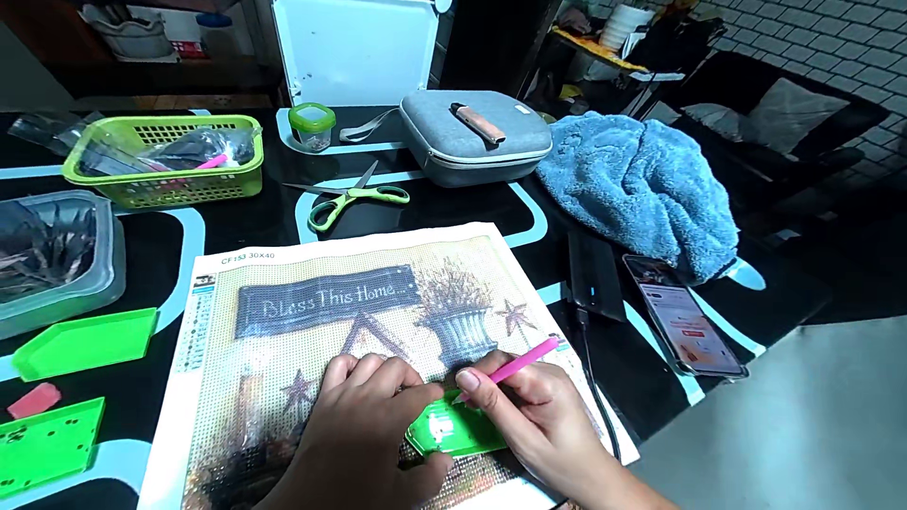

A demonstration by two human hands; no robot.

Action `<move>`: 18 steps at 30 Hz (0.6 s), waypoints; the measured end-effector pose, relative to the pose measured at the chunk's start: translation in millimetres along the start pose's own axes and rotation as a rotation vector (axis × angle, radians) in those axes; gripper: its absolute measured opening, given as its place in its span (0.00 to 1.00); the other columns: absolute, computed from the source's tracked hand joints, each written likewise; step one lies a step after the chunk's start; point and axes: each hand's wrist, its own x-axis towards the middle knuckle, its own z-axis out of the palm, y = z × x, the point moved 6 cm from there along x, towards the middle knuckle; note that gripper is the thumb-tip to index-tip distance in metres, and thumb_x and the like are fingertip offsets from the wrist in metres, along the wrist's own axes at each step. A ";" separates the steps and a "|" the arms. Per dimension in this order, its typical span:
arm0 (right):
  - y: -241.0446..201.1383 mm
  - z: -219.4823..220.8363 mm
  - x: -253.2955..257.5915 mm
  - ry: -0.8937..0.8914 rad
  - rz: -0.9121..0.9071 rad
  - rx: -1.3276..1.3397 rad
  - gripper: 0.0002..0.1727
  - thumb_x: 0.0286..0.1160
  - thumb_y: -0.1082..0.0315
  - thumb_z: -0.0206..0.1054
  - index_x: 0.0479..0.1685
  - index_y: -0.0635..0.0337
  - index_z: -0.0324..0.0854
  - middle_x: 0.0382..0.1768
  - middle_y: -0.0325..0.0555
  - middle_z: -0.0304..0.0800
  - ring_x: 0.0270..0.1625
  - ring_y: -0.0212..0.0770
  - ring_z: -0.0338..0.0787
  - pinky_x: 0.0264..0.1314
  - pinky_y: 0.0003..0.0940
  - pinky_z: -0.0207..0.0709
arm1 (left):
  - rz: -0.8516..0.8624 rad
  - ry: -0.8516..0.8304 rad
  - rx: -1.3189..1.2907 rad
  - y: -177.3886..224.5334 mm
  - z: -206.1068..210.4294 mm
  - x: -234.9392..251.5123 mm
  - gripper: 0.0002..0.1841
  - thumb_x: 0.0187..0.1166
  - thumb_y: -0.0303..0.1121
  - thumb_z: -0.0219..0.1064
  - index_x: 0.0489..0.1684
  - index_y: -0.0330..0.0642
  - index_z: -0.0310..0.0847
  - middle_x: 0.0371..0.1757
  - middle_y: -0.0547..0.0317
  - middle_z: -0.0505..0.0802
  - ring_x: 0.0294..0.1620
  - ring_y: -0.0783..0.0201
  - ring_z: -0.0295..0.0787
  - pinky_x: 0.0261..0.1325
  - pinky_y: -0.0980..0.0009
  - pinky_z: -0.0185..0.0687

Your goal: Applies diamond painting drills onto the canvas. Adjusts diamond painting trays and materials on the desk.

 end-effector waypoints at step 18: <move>2.1 1.0 1.5 0.006 0.008 0.071 0.18 0.90 0.60 0.61 0.34 0.63 0.86 0.27 0.39 0.89 0.32 0.25 0.88 0.37 0.20 0.84 | -0.003 0.015 0.001 0.6 1.1 0.7 0.23 0.62 0.64 0.66 0.48 0.64 0.94 0.39 0.71 0.91 0.39 0.67 0.83 0.52 0.58 0.67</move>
